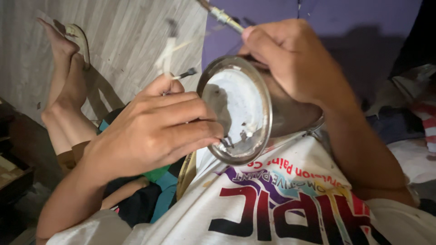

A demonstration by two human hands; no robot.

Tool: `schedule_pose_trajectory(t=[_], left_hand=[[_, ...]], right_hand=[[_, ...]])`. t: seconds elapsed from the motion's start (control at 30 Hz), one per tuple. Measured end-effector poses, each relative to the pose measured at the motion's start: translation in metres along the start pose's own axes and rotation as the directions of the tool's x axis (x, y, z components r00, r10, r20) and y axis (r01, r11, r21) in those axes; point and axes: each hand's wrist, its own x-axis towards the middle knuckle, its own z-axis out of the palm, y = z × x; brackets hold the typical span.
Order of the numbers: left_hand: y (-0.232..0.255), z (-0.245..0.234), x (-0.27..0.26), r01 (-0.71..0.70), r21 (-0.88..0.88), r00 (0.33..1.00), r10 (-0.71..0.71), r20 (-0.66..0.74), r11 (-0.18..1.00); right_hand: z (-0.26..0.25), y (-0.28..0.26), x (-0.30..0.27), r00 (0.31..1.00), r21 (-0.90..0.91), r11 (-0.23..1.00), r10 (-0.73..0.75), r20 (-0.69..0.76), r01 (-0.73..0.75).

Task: The person uses a soldering iron to apply heat to wires connected to a metal electrical fixture base. They manipulate the wires and the fixture, occasionally using a tool to adjust the components while seated on the floor.

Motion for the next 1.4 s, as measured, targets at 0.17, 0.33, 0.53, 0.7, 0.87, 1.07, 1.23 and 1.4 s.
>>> schedule_pose_trajectory(t=[0.17, 0.33, 0.53, 0.7, 0.87, 1.07, 1.23, 1.4], left_hand=[[0.002, 0.005, 0.002, -0.024, 0.020, 0.999, 0.025, -0.035, 1.000], [0.000, 0.004, 0.004, -0.148, 0.092, 0.989, 0.147, 0.016, 0.985], [0.002, 0.005, 0.011, -0.268, 0.091, 0.962, 0.262, 0.071, 0.959], [0.005, 0.000, 0.027, -0.296, 0.124, 0.955, 0.298, 0.006, 0.947], [0.000, 0.010, 0.024, -0.203, 0.053, 0.976, 0.207, -0.066, 0.978], [0.000, 0.025, 0.008, -0.094, 0.029, 0.984, 0.098, -0.150, 0.995], [-0.005, 0.028, 0.014, -0.148, 0.210, 0.958, 0.193, -0.211, 0.966], [-0.013, 0.017, 0.032, -0.266, 0.267, 0.932, 0.318, -0.174, 0.926]], right_hand=[[-0.001, -0.001, -0.003, 0.997, 0.044, 0.997, -0.070, 0.017, 0.070], [0.005, -0.009, 0.000, 0.996, 0.064, 0.997, -0.037, 0.084, 0.031], [0.006, 0.004, 0.006, 0.984, 0.237, 0.971, -0.059, 0.166, 0.018], [-0.002, 0.015, 0.008, 0.980, 0.229, 0.970, 0.038, 0.196, -0.083], [-0.002, 0.023, 0.018, 0.966, 0.359, 0.932, -0.048, 0.254, -0.048], [0.001, 0.033, 0.025, 0.954, 0.340, 0.940, -0.096, 0.283, -0.006], [0.002, 0.048, 0.030, 0.942, 0.400, 0.914, -0.069, 0.328, -0.072], [0.007, 0.074, 0.032, 0.985, 0.490, 0.862, 0.059, 0.162, -0.132]])
